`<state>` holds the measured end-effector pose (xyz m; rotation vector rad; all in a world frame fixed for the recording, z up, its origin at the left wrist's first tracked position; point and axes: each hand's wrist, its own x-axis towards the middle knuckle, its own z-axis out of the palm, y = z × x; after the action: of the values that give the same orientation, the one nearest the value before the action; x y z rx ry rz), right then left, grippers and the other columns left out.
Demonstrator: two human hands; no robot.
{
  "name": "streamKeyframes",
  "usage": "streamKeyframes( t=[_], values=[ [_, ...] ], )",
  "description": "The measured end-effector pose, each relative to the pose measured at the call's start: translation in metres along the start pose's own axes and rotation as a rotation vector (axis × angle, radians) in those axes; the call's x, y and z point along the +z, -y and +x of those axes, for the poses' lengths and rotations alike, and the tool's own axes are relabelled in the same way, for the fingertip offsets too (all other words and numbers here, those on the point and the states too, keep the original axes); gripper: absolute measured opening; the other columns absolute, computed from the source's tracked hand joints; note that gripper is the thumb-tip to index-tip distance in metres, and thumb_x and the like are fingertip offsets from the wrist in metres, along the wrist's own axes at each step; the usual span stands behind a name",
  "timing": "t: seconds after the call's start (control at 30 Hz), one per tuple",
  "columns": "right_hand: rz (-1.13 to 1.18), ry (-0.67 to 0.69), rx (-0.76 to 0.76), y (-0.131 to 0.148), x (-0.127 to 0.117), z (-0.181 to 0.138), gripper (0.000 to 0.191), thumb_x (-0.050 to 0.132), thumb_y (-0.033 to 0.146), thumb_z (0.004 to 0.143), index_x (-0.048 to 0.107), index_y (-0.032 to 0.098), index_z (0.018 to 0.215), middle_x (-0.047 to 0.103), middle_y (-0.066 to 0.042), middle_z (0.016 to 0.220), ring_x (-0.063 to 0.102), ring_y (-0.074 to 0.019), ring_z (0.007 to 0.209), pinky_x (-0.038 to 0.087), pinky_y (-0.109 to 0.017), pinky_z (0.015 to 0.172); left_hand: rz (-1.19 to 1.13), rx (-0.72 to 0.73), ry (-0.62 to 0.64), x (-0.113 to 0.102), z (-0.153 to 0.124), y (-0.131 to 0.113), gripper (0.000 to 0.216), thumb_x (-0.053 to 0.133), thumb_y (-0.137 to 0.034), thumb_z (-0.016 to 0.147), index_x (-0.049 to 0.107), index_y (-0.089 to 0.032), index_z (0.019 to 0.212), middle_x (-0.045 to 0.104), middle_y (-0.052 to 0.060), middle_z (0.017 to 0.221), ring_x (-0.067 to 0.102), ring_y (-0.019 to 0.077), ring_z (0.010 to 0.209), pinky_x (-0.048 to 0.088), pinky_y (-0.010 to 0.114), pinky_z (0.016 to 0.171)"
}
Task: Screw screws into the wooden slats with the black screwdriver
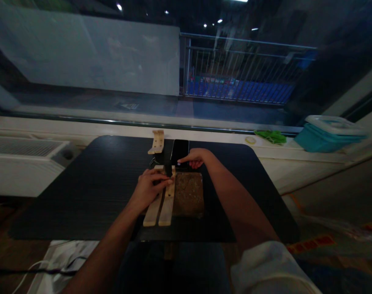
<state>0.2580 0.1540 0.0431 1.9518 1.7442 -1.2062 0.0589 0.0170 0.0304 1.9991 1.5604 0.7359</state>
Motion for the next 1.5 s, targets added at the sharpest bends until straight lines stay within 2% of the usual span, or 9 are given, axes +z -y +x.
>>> streamKeyframes(
  t=[0.23,0.63,0.83,1.13,1.5],
  values=[
    [-0.017,0.012,0.031,0.003,0.000,-0.002,0.058,0.064,0.070,0.071,0.064,0.012,0.069,0.063,-0.002,0.055,0.062,-0.0100,0.053,0.053,-0.021,0.056,-0.008,0.000,0.005,-0.002,0.000,-0.002,0.009,0.071,-0.024,0.082,0.079,-0.026,0.086,0.070,0.005,0.091,0.056,0.0266,0.099,0.040,0.043,0.088],
    [-0.017,0.066,0.146,0.018,-0.001,0.001,0.045,0.070,0.057,0.075,0.064,0.012,0.074,0.065,-0.003,0.063,0.069,-0.0143,0.069,0.053,-0.021,0.059,-0.015,-0.011,0.006,-0.001,0.000,-0.001,0.008,0.072,-0.024,0.082,0.079,-0.026,0.085,0.070,0.004,0.091,0.055,0.0268,0.099,0.040,0.044,0.088],
    [-0.023,0.091,0.164,0.019,-0.001,0.002,0.043,0.067,0.055,0.079,0.064,0.011,0.074,0.063,-0.002,0.061,0.068,-0.0131,0.067,0.052,-0.020,0.058,-0.004,-0.018,0.017,-0.002,0.000,-0.002,0.008,0.072,-0.023,0.082,0.079,-0.026,0.084,0.071,0.004,0.094,0.055,0.0266,0.101,0.040,0.043,0.089],
    [-0.018,0.093,0.161,0.018,-0.001,0.004,0.044,0.068,0.056,0.077,0.064,0.013,0.077,0.065,-0.004,0.065,0.070,-0.0157,0.072,0.053,-0.022,0.060,-0.013,-0.013,0.002,-0.001,0.000,-0.001,0.007,0.073,-0.024,0.081,0.079,-0.026,0.083,0.071,0.004,0.091,0.056,0.0267,0.099,0.041,0.043,0.089],
    [-0.030,0.093,0.165,0.020,-0.001,0.001,0.042,0.066,0.054,0.080,0.062,0.013,0.072,0.062,-0.002,0.060,0.067,-0.0120,0.065,0.051,-0.019,0.055,-0.009,-0.030,0.010,-0.002,0.000,-0.003,0.007,0.073,-0.024,0.081,0.079,-0.026,0.084,0.070,0.004,0.090,0.055,0.0257,0.097,0.041,0.042,0.087]
  ],
)
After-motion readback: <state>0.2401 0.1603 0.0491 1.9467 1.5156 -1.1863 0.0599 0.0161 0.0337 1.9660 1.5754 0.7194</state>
